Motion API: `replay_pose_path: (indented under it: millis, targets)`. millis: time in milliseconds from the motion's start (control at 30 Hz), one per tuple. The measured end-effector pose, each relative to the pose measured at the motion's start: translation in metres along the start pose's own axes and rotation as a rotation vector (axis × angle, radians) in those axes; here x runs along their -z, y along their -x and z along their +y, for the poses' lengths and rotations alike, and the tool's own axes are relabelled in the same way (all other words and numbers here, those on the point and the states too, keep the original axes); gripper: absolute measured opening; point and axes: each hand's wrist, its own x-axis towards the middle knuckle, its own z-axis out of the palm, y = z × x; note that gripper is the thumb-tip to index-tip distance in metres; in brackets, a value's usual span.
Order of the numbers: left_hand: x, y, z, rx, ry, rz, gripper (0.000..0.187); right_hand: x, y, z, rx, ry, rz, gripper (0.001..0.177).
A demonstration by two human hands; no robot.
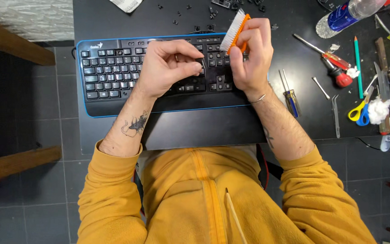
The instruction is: The person removes individual keycaps from a keyboard, cleans each one with a small brush and a cotton swab, and places them on the desk. The person repeats this process for multiple keys throughout the clip.
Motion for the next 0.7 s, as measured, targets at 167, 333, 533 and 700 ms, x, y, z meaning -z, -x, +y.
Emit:
replay_pose_path:
  millis: [167,333,533,700]
  targets:
    - [0.0,0.001,-0.002,-0.017,-0.031,-0.013,0.017,-0.002,0.0,-0.004,-0.005,-0.049,-0.026,0.045]
    - [0.0,0.002,-0.001,-0.01,-0.071,-0.015,0.016,-0.004,-0.001,-0.007,0.013,-0.085,-0.074,0.043]
    - [-0.002,-0.001,-0.003,0.002,-0.062,0.025,0.016,-0.004,0.0,-0.011,0.041,-0.139,-0.076,0.047]
    - [-0.002,-0.004,-0.017,-0.016,-0.252,0.111,0.011,-0.009,0.017,-0.002,0.129,-0.233,-0.138,0.051]
